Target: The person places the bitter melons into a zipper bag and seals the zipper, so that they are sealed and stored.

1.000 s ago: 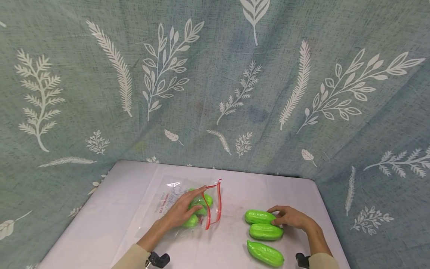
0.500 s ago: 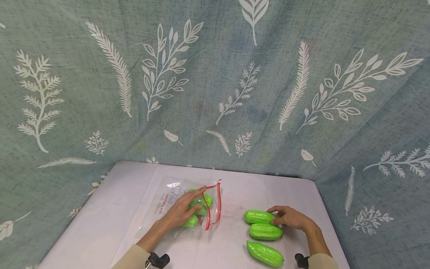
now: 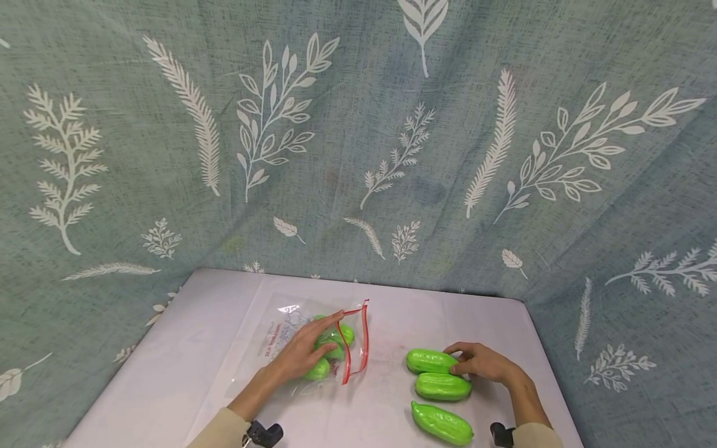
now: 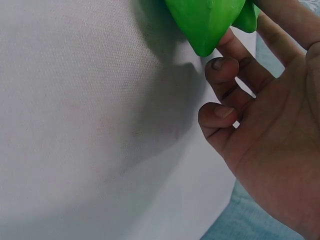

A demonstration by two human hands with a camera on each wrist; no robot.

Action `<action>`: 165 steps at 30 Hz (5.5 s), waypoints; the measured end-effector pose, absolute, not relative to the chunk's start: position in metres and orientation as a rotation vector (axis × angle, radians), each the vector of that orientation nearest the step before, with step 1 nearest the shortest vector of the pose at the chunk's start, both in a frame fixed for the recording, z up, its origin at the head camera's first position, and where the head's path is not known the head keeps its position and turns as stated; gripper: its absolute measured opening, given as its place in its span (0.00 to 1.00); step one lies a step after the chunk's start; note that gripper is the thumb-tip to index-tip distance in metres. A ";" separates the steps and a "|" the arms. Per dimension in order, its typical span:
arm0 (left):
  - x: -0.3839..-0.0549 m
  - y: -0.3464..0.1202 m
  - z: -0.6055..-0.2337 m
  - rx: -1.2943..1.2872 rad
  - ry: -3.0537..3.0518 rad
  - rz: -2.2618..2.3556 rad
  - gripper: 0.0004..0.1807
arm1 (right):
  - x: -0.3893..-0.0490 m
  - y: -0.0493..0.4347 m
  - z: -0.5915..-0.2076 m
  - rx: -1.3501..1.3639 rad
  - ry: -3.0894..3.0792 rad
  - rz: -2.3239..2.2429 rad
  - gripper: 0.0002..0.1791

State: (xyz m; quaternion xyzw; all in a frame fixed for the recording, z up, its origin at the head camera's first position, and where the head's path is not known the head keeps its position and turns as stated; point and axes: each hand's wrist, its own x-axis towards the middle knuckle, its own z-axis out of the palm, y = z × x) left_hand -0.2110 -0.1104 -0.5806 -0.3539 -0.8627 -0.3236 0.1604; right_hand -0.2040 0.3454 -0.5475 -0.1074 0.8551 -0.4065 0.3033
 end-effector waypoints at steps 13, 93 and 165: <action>-0.210 -0.111 -0.580 -1.011 -2.453 -0.931 0.39 | -0.205 0.337 -0.542 -0.249 2.310 -1.051 0.27; -0.210 -0.108 -0.580 -1.035 -2.421 -0.891 0.40 | -0.251 0.224 -0.507 -0.481 2.424 -0.958 0.22; -0.213 -0.108 -0.576 -1.044 -2.473 -0.916 0.42 | -0.254 0.179 -0.511 -0.541 2.510 -0.817 0.21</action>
